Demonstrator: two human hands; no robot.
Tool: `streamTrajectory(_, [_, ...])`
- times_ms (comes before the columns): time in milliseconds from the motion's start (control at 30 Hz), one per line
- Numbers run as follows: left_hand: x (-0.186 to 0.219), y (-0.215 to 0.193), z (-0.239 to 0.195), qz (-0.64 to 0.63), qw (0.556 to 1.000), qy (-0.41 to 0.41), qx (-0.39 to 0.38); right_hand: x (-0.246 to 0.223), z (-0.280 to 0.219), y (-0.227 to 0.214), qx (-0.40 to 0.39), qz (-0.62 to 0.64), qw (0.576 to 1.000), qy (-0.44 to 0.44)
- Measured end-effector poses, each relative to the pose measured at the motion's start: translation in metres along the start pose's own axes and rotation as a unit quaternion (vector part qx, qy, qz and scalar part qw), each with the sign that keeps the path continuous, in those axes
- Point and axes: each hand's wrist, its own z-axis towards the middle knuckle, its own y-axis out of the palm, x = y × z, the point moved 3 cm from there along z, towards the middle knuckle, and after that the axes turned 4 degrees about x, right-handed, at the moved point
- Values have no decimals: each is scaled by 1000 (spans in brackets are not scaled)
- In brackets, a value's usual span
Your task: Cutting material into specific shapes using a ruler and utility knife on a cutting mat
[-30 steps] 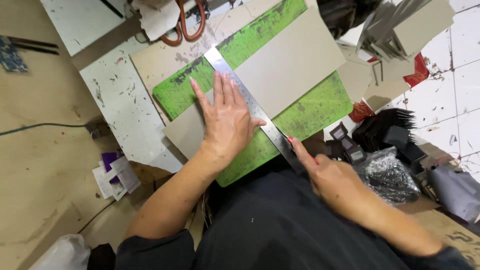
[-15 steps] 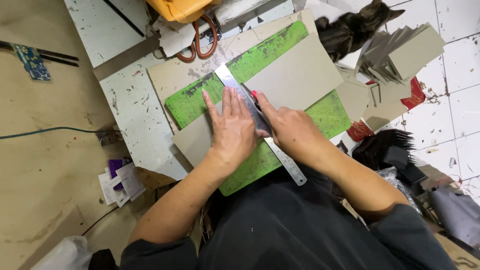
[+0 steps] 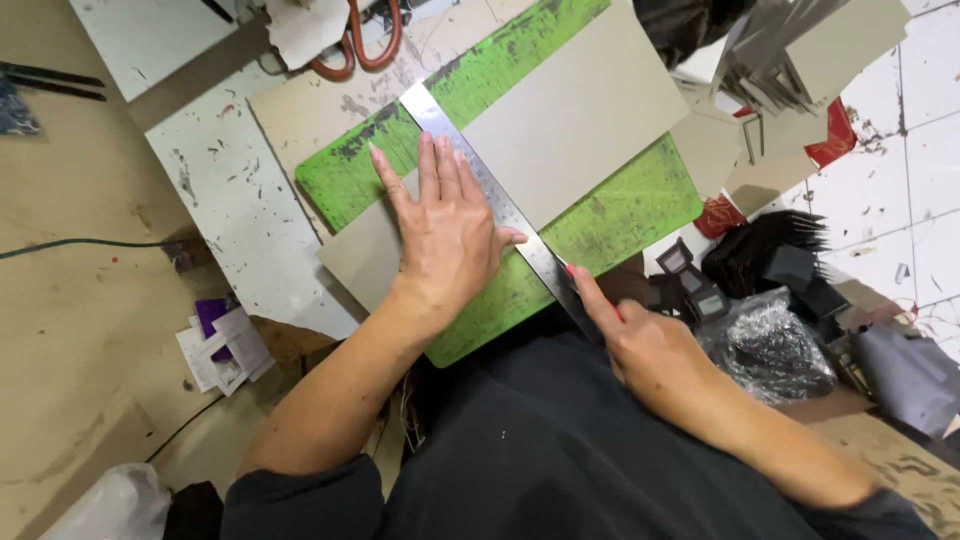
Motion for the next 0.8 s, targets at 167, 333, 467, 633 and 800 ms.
streamTrajectory(167, [0, -5, -1, -22, 999, -6, 26, 9, 3, -40, -39, 4, 999, -6])
streamTrajectory(333, [-1, -2, -2, -34, 999, -13, 29, -16, 63, -85, 61, 102, 992, -31])
streamTrajectory(467, [-1, 3, -1, -45, 998, -10, 50, -25, 122, -85, 89, 68, 992, -57])
streamTrajectory(633, [0, 5, -2, -30, 998, -3, 55, -30, 129, -85, 78, 27, 993, -85])
streamTrajectory(800, [1, 11, -4, -24, 999, 4, 43, -20, 94, -52, 59, 68, 994, -59])
